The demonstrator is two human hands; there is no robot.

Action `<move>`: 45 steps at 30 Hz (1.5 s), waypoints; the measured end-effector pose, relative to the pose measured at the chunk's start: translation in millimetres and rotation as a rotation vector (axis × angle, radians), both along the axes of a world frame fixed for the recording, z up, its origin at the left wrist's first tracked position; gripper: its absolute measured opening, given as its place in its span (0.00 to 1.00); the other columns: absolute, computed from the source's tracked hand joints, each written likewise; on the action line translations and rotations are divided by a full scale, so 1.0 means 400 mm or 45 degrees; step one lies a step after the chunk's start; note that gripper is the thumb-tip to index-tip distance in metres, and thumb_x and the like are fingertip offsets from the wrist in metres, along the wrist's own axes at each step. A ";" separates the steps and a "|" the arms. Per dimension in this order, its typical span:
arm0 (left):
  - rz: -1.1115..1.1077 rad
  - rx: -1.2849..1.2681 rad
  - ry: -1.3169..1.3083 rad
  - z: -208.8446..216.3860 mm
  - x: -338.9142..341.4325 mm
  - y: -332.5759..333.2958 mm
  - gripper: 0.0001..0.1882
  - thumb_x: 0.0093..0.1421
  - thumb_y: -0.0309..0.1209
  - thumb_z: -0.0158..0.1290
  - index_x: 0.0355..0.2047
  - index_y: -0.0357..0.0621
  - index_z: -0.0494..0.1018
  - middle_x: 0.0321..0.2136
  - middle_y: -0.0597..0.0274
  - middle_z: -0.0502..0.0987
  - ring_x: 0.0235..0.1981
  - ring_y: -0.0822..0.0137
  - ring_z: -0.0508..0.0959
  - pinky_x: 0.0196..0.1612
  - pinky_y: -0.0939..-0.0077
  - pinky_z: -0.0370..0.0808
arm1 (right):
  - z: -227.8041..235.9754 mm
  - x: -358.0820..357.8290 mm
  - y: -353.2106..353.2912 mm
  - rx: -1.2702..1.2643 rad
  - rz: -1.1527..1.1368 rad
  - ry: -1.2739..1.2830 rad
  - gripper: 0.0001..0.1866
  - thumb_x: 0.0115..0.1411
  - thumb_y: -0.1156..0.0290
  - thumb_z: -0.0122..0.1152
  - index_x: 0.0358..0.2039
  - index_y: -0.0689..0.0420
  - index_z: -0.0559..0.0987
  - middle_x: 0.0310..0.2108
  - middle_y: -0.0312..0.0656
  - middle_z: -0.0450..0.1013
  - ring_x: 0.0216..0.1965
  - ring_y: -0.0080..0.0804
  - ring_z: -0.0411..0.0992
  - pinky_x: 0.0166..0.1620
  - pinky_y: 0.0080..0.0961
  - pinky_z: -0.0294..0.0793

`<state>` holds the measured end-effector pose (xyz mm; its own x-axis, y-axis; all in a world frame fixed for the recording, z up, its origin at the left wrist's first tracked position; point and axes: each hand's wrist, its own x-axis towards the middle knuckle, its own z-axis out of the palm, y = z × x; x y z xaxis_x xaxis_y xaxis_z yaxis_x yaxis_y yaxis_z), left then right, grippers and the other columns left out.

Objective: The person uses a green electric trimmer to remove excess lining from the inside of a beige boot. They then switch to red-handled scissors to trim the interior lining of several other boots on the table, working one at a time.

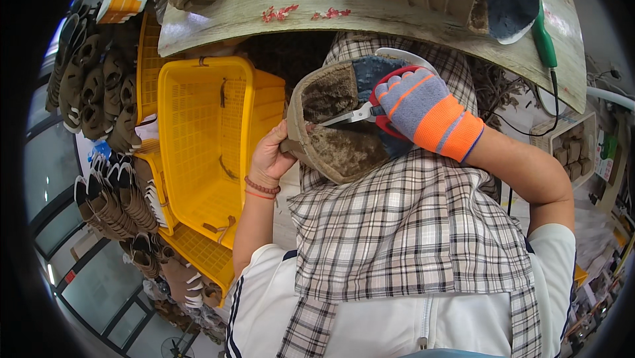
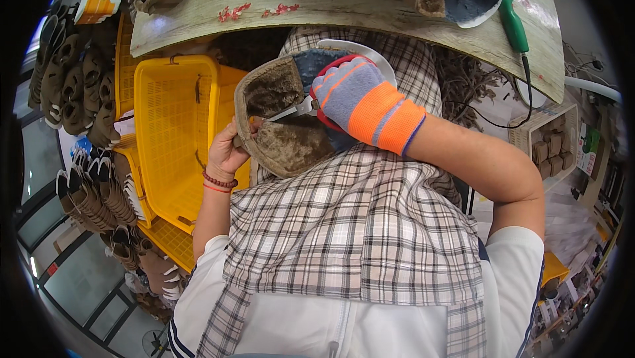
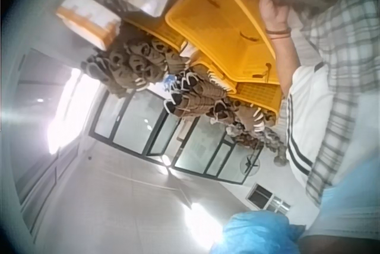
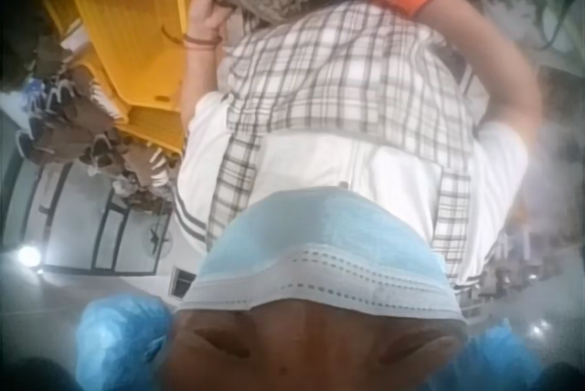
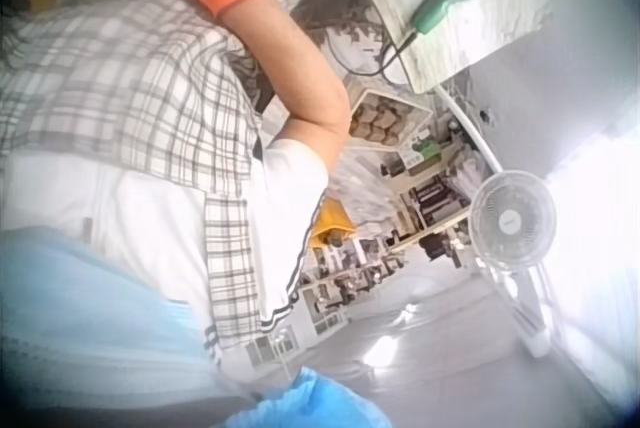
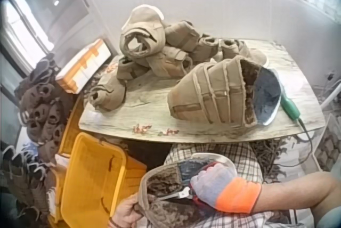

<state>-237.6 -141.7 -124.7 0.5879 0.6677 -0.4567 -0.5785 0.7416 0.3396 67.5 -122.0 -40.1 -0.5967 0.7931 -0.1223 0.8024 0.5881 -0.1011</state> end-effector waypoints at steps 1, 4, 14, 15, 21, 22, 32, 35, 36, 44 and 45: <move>-0.002 0.009 -0.017 0.002 0.000 0.000 0.21 0.63 0.36 0.44 0.52 0.35 0.63 0.43 0.46 0.73 0.45 0.58 0.74 0.50 0.63 0.71 | 0.003 0.001 0.001 -0.035 -0.007 -0.005 0.11 0.49 0.59 0.58 0.26 0.54 0.76 0.23 0.41 0.73 0.26 0.32 0.73 0.29 0.27 0.70; 0.007 -0.032 -0.008 0.004 0.004 0.005 0.20 0.63 0.36 0.43 0.51 0.36 0.64 0.43 0.45 0.73 0.44 0.58 0.74 0.50 0.64 0.71 | 0.006 0.027 0.002 -0.011 -0.031 0.070 0.12 0.48 0.60 0.60 0.27 0.54 0.76 0.25 0.41 0.73 0.27 0.34 0.73 0.31 0.28 0.71; 0.097 -0.126 0.123 0.020 0.010 -0.008 0.21 0.64 0.39 0.41 0.48 0.32 0.66 0.43 0.49 0.73 0.40 0.61 0.75 0.47 0.65 0.72 | 0.032 0.151 -0.052 -0.415 -0.694 0.588 0.23 0.49 0.56 0.64 0.39 0.60 0.75 0.28 0.44 0.75 0.30 0.35 0.75 0.35 0.25 0.73; 0.095 -0.107 0.153 0.024 0.012 -0.007 0.21 0.64 0.39 0.41 0.48 0.32 0.66 0.43 0.49 0.73 0.41 0.61 0.75 0.48 0.64 0.72 | 0.041 0.153 -0.056 -0.555 -0.801 0.643 0.24 0.49 0.55 0.64 0.40 0.61 0.75 0.27 0.45 0.75 0.29 0.33 0.75 0.34 0.24 0.73; -0.009 0.177 0.177 0.130 0.071 0.044 0.21 0.62 0.37 0.46 0.51 0.36 0.64 0.46 0.54 0.72 0.46 0.63 0.73 0.52 0.69 0.68 | 0.051 0.046 -0.068 -0.827 -0.711 1.357 0.20 0.48 0.67 0.68 0.40 0.60 0.74 0.29 0.37 0.73 0.32 0.20 0.69 0.38 0.19 0.70; -0.001 0.245 0.170 0.152 0.093 0.059 0.21 0.62 0.37 0.46 0.51 0.35 0.65 0.46 0.55 0.72 0.46 0.64 0.73 0.52 0.70 0.68 | 0.081 0.019 -0.067 -0.825 -0.678 1.508 0.20 0.48 0.68 0.68 0.41 0.61 0.74 0.31 0.37 0.72 0.33 0.20 0.69 0.39 0.20 0.70; -0.037 1.149 0.318 0.269 0.372 0.207 0.14 0.64 0.35 0.43 0.38 0.35 0.71 0.40 0.59 0.74 0.41 0.70 0.72 0.48 0.78 0.67 | 0.208 0.132 -0.118 0.277 -0.804 1.481 0.20 0.49 0.77 0.62 0.44 0.63 0.71 0.34 0.43 0.74 0.35 0.27 0.73 0.40 0.23 0.72; 0.486 1.057 0.550 0.166 0.339 0.359 0.16 0.65 0.36 0.42 0.37 0.32 0.70 0.39 0.52 0.74 0.43 0.65 0.73 0.47 0.72 0.68 | 0.255 0.225 -0.103 0.443 -1.032 1.835 0.18 0.50 0.79 0.59 0.43 0.65 0.70 0.34 0.41 0.73 0.35 0.25 0.71 0.40 0.22 0.71; 0.485 0.923 0.535 0.127 0.323 0.404 0.15 0.64 0.35 0.44 0.38 0.33 0.70 0.40 0.53 0.74 0.43 0.64 0.73 0.48 0.72 0.69 | 0.233 0.270 -0.079 0.610 -1.070 1.597 0.18 0.50 0.78 0.60 0.43 0.64 0.70 0.32 0.41 0.73 0.33 0.25 0.71 0.38 0.21 0.71; 0.108 0.808 0.337 0.076 0.446 0.567 0.21 0.58 0.40 0.53 0.46 0.37 0.70 0.44 0.61 0.74 0.45 0.67 0.72 0.50 0.72 0.67 | 0.084 0.413 0.177 0.430 -0.937 1.451 0.21 0.48 0.74 0.64 0.43 0.64 0.71 0.32 0.41 0.74 0.32 0.24 0.70 0.37 0.21 0.71; 0.054 0.764 0.259 0.076 0.443 0.579 0.22 0.58 0.41 0.53 0.47 0.37 0.69 0.44 0.61 0.74 0.46 0.67 0.72 0.50 0.71 0.67 | 0.100 0.416 0.193 0.241 -0.894 1.600 0.21 0.48 0.75 0.64 0.44 0.64 0.71 0.34 0.41 0.74 0.34 0.24 0.70 0.38 0.22 0.71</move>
